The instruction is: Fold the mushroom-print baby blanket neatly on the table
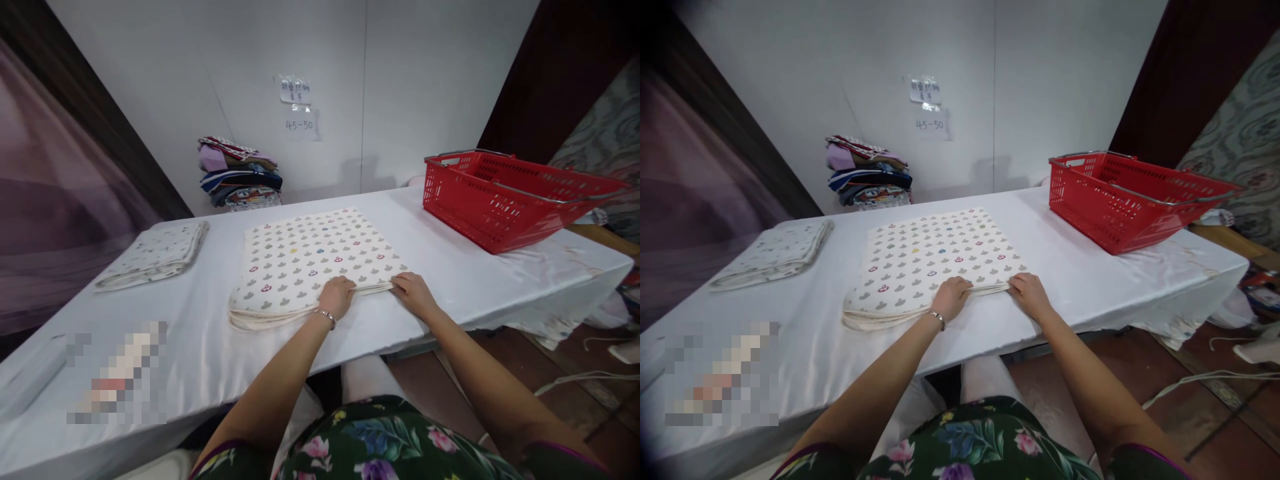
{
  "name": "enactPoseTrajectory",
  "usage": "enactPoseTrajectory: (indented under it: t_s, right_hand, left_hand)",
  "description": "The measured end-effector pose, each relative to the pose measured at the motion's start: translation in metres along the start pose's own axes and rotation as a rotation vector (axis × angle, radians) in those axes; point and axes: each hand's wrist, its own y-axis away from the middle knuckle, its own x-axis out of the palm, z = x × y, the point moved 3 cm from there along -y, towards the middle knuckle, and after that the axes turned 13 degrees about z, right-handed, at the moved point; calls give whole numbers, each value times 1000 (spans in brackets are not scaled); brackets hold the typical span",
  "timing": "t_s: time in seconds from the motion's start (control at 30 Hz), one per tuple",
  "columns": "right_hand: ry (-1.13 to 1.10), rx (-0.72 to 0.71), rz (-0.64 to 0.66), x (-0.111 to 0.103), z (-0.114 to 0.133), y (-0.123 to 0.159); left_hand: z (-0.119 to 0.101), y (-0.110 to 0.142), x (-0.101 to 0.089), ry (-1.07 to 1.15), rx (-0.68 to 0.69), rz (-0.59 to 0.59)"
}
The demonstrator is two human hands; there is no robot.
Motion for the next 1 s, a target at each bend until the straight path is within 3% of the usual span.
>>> enactPoseTrajectory:
  t_s: [0.3, 0.5, 0.77, 1.0]
  right_hand:
    - [-39, -7, 4, 1, -4, 0]
    - [-31, -8, -7, 0, -3, 0]
    - [-40, -3, -9, 2, -4, 0]
    - [-42, -3, -1, 1, -3, 0]
  left_hand:
    - [3, 2, 1, 60, 34, -112]
    - [2, 4, 8, -60, 97, -30]
    - [-5, 7, 5, -117, 99, -23]
    - [-2, 2, 5, -28, 55, 8]
